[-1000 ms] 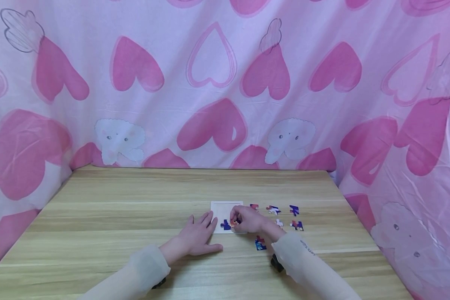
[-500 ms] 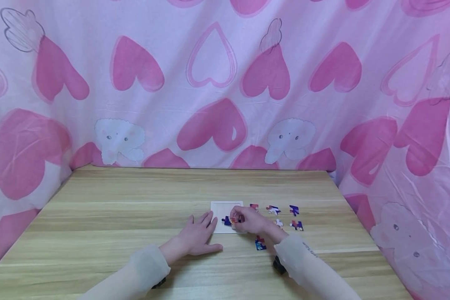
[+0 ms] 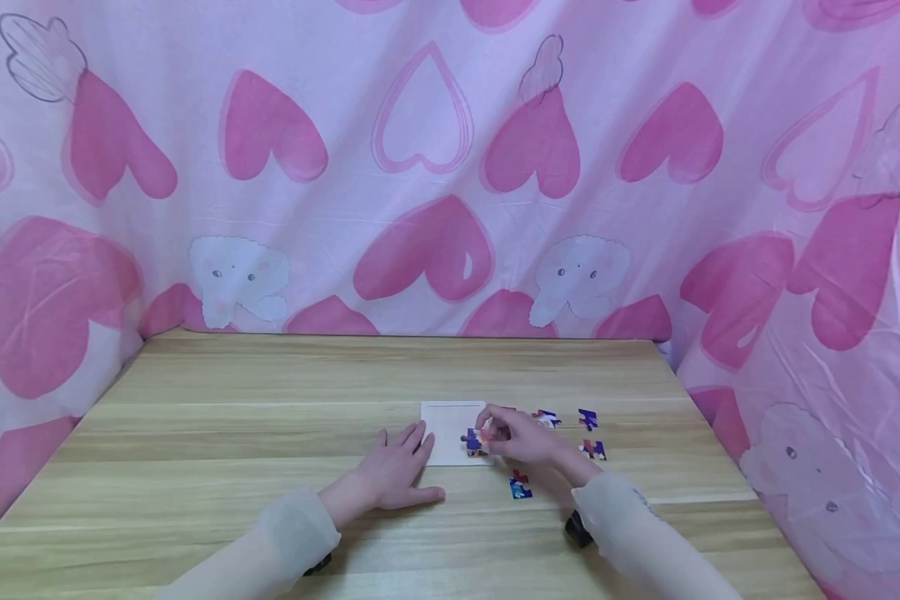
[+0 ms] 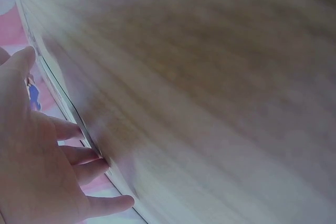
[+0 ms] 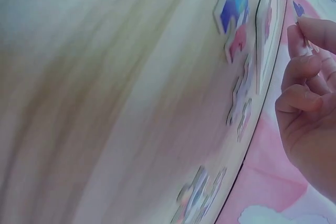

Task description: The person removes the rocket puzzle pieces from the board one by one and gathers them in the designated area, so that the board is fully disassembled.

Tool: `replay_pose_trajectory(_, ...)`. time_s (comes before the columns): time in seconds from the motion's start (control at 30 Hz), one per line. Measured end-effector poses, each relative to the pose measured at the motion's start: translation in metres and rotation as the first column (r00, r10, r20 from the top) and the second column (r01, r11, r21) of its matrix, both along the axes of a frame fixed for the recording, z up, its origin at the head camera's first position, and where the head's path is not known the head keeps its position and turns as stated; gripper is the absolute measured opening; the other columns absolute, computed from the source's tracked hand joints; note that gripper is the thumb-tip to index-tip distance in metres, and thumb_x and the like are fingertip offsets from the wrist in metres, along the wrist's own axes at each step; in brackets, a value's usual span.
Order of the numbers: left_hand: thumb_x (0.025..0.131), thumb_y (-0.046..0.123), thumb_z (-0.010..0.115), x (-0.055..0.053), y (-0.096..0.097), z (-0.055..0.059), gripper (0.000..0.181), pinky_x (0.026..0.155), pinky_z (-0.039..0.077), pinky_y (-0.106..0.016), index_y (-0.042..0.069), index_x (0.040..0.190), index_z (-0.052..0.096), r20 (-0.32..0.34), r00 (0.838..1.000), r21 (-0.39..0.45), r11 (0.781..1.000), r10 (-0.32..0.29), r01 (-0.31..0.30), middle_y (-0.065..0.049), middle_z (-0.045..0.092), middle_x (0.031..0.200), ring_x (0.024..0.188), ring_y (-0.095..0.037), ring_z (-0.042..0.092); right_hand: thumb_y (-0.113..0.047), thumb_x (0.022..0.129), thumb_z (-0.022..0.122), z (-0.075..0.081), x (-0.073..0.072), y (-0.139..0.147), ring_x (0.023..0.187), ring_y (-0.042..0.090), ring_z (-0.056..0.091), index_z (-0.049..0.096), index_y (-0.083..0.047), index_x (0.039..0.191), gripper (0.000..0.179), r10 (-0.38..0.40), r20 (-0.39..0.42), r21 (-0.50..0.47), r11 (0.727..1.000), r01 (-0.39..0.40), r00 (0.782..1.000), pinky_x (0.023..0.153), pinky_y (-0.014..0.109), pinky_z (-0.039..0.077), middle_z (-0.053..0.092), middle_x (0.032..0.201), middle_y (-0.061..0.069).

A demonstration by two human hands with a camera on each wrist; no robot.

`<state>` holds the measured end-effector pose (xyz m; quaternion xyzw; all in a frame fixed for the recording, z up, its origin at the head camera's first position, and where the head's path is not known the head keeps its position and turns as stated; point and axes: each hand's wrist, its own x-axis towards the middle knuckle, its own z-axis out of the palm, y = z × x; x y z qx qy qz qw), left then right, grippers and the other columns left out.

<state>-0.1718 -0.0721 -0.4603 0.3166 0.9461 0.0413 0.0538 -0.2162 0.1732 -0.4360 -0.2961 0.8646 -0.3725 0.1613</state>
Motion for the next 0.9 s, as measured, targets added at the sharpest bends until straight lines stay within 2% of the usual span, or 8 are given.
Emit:
replay_pose_trajectory(0.1, 0.078, 0.070, 0.034, 0.000, 0.000, -0.001, 0.088, 0.090, 0.022, -0.062, 0.003, 0.136, 0.032, -0.003, 1.000, 0.001, 1.000, -0.001, 0.002, -0.019, 0.025, 0.139, 0.127, -0.031, 0.023, -0.007, 0.085, 0.058, -0.008, -0.003, 0.009, 0.070, 0.015, 0.049, 0.052, -0.016, 0.101, 0.020, 0.001, -0.002, -0.005, 1.000, -0.001, 1.000, 0.062, 0.029, 0.044, 0.053, 0.079, -0.002)
replay_pose_trajectory(0.27, 0.078, 0.070, 0.034, 0.000, 0.000, -0.001, 0.088, 0.090, 0.022, -0.062, 0.003, 0.136, 0.032, -0.005, 1.000, 0.001, 1.000, -0.002, 0.002, -0.019, 0.025, 0.139, 0.126, -0.031, 0.023, -0.005, 0.086, 0.056, -0.007, -0.001, 0.020, 0.072, 0.016, 0.049, 0.052, -0.016, 0.100, 0.018, -0.013, 0.021, -0.033, 0.999, 0.013, 1.000, 0.063, 0.029, 0.043, 0.053, 0.080, -0.001)
replay_pose_trajectory(0.5, 0.078, 0.070, 0.034, 0.000, 0.000, -0.001, 0.088, 0.091, 0.021, -0.062, 0.004, 0.136, 0.031, 0.002, 1.000, 0.000, 1.000, 0.000, 0.000, -0.019, 0.023, 0.140, 0.127, -0.031, 0.022, -0.001, 0.084, 0.054, -0.003, 0.002, 0.040, 0.074, 0.018, 0.049, 0.055, -0.013, 0.100, 0.019, 0.027, 0.061, -0.051, 0.998, -0.023, 0.998, 0.066, 0.029, 0.043, 0.054, 0.084, 0.004)
replay_pose_trajectory(0.67, 0.079, 0.069, 0.034, 0.000, 0.000, 0.001, 0.088, 0.091, 0.020, -0.062, 0.003, 0.136, 0.031, 0.014, 1.000, 0.005, 1.000, 0.004, -0.004, -0.019, 0.023, 0.140, 0.127, -0.031, 0.021, -0.001, 0.084, 0.054, 0.001, 0.006, 0.057, 0.075, 0.018, 0.047, 0.056, -0.013, 0.102, 0.021, 0.054, 0.104, -0.012, 0.999, -0.053, 0.993, 0.067, 0.029, 0.042, 0.051, 0.086, 0.004)
replay_pose_trajectory(0.9, 0.079, 0.069, 0.035, 0.001, 0.000, 0.003, 0.087, 0.091, 0.021, -0.061, 0.003, 0.136, 0.032, 0.014, 1.000, 0.000, 1.000, 0.003, -0.003, -0.019, 0.023, 0.140, 0.127, -0.031, 0.022, -0.004, 0.081, 0.057, 0.001, 0.011, 0.080, 0.075, 0.017, 0.052, 0.057, -0.013, 0.102, 0.022, 0.103, 0.167, 0.025, 0.994, -0.109, 0.981, 0.069, 0.030, 0.044, 0.057, 0.088, 0.002)
